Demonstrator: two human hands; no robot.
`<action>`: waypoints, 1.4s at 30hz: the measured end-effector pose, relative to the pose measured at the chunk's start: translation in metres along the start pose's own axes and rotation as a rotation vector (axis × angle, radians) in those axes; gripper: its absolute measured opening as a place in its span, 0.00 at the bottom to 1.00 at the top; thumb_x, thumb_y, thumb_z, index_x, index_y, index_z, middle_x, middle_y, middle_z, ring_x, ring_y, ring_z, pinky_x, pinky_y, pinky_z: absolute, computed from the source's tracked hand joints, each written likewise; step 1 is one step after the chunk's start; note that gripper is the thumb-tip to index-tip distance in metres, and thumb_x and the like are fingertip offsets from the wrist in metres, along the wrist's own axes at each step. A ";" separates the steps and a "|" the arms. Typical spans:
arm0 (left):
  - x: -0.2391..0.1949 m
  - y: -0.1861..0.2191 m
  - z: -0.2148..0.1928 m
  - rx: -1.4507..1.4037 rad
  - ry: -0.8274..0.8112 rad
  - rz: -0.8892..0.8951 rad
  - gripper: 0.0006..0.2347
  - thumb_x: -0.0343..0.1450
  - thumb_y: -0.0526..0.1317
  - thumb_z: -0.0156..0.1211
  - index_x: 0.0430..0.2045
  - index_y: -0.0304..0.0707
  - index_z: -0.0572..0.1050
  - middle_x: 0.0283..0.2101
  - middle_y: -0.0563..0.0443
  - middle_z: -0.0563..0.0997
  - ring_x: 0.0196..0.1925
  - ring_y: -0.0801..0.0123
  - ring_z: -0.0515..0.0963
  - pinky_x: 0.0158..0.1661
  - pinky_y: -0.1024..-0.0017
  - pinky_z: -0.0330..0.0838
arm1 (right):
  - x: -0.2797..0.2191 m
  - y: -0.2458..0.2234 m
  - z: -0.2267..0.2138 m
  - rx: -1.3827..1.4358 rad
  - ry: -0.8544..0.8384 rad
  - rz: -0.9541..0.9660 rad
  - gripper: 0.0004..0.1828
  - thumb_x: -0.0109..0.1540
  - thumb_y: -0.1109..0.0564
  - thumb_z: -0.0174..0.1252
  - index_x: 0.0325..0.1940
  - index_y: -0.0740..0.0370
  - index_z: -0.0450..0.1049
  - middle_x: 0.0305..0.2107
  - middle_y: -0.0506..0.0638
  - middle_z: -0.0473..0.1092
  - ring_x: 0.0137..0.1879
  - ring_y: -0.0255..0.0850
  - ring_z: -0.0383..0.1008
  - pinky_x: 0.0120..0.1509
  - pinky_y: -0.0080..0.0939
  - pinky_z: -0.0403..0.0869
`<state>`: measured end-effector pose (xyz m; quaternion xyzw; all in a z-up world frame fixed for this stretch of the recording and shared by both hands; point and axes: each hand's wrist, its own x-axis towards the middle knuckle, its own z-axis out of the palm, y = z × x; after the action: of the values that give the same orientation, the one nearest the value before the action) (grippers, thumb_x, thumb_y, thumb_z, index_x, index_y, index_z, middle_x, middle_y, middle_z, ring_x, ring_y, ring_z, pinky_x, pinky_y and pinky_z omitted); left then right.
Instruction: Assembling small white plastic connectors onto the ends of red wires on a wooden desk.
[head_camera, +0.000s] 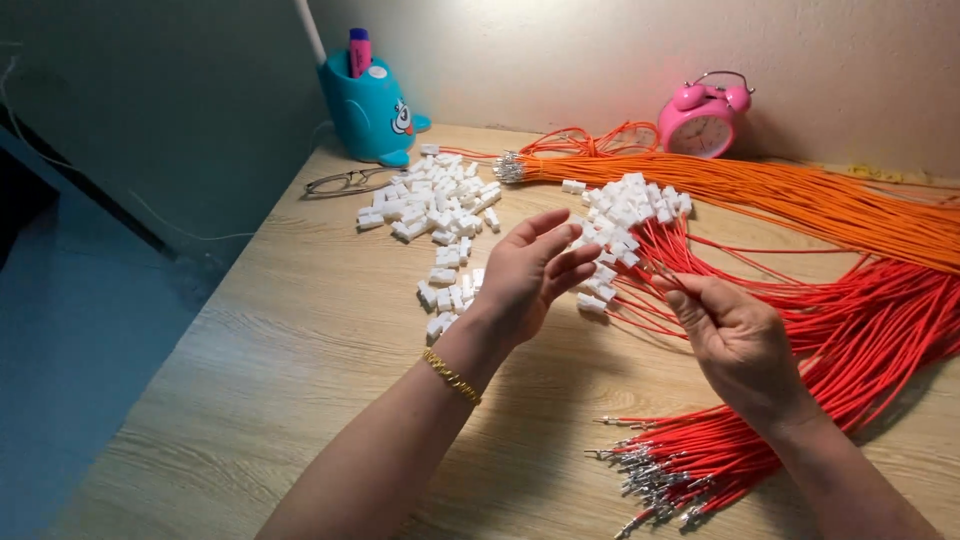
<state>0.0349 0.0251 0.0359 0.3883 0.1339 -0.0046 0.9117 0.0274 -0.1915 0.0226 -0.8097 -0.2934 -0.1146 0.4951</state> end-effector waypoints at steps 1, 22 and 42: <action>0.016 -0.010 0.005 -0.004 -0.001 0.006 0.18 0.67 0.33 0.58 0.52 0.31 0.68 0.42 0.40 0.76 0.38 0.54 0.81 0.36 0.68 0.79 | 0.000 -0.001 0.003 -0.002 -0.003 -0.007 0.14 0.63 0.62 0.52 0.50 0.71 0.73 0.43 0.57 0.75 0.50 0.40 0.76 0.57 0.34 0.75; 0.133 -0.105 0.095 1.911 -0.430 0.668 0.09 0.66 0.34 0.56 0.37 0.43 0.77 0.42 0.43 0.74 0.39 0.43 0.83 0.40 0.52 0.79 | 0.005 0.013 -0.005 -0.594 0.202 -0.700 0.26 0.52 0.47 0.65 0.55 0.39 0.73 0.25 0.43 0.58 0.18 0.39 0.64 0.23 0.41 0.72; 0.157 -0.127 0.060 1.794 -0.374 0.373 0.11 0.67 0.46 0.58 0.42 0.59 0.78 0.48 0.44 0.75 0.52 0.45 0.80 0.50 0.52 0.76 | 0.002 0.021 0.000 -0.652 0.251 -0.623 0.23 0.51 0.50 0.66 0.50 0.36 0.76 0.19 0.41 0.57 0.18 0.40 0.66 0.25 0.42 0.72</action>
<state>0.1862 -0.0916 -0.0530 0.9550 -0.1330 -0.0222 0.2641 0.0415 -0.1983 0.0081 -0.7760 -0.4092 -0.4413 0.1886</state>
